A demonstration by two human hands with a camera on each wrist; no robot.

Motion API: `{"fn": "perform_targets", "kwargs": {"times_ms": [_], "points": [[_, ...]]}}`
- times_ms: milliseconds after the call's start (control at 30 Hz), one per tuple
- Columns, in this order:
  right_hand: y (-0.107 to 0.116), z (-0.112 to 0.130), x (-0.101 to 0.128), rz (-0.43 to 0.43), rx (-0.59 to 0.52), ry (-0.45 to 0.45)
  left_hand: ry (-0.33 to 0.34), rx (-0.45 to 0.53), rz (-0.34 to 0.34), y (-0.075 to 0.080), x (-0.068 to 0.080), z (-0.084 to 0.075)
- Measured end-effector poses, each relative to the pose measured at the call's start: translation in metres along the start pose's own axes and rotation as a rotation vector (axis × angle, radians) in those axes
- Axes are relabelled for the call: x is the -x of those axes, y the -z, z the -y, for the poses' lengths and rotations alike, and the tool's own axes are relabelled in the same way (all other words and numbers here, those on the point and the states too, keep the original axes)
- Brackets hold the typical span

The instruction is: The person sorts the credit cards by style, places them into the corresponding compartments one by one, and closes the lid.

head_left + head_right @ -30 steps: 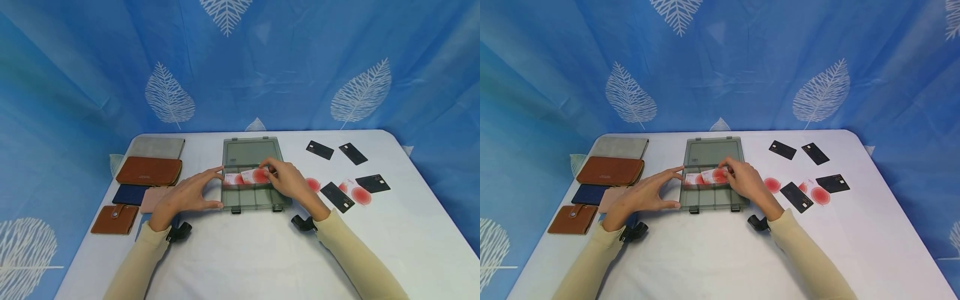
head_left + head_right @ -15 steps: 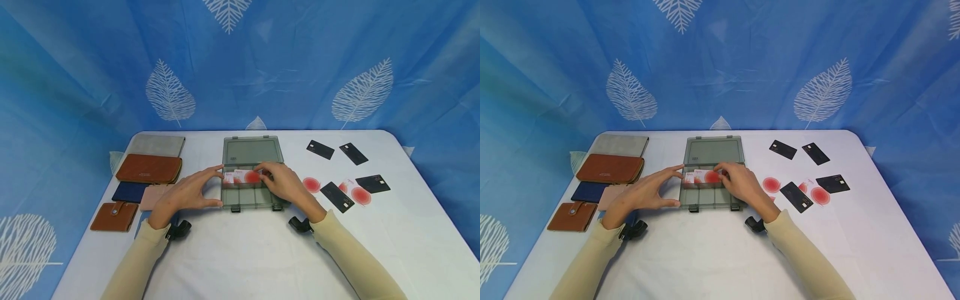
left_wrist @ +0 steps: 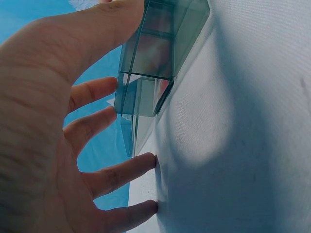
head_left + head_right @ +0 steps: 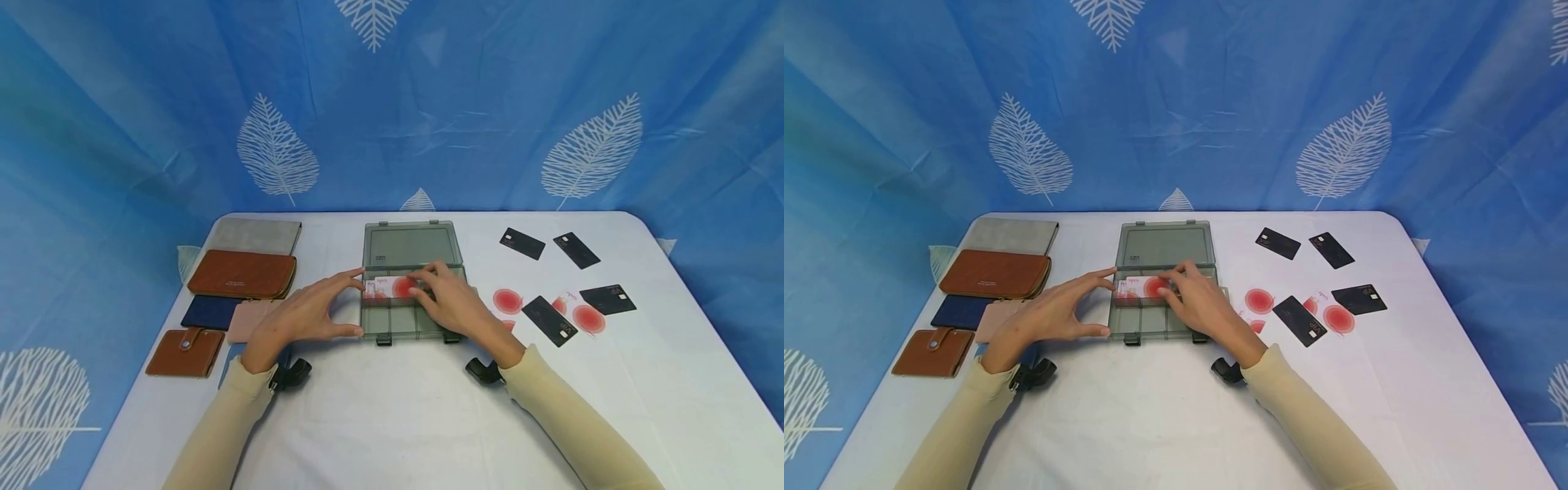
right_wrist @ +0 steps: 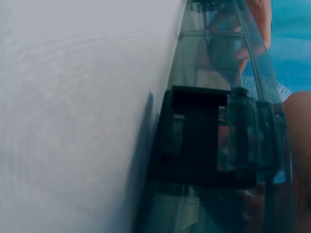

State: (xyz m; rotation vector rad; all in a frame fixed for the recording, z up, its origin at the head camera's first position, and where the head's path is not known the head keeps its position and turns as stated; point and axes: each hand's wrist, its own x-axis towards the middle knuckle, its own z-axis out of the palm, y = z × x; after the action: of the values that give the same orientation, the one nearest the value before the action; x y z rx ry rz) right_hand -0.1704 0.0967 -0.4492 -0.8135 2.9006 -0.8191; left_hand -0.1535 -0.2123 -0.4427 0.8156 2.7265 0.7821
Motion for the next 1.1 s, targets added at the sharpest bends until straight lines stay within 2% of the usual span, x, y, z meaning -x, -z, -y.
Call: {"fn": "perform_targets", "kwargs": {"times_ms": [233, 800, 933, 1100], "points": [[-0.0030, 0.0028, 0.0003, 0.013, -0.005, 0.033, 0.005, 0.012, 0.001, -0.0006, -0.0002, 0.0012], [-0.0096, 0.0045, 0.0020, 0.086, 0.093, 0.066, -0.009, 0.010, -0.010, -0.0015, 0.0001, 0.0012], [-0.0087, 0.0042, 0.0018, 0.113, 0.084, 0.062, -0.007, 0.009, -0.007, -0.0023, 0.0002, 0.0015], [-0.0006, 0.0035, 0.0018, 0.128, 0.014, 0.057, -0.018, 0.013, -0.011, -0.0030, 0.0005, 0.0017]]}}
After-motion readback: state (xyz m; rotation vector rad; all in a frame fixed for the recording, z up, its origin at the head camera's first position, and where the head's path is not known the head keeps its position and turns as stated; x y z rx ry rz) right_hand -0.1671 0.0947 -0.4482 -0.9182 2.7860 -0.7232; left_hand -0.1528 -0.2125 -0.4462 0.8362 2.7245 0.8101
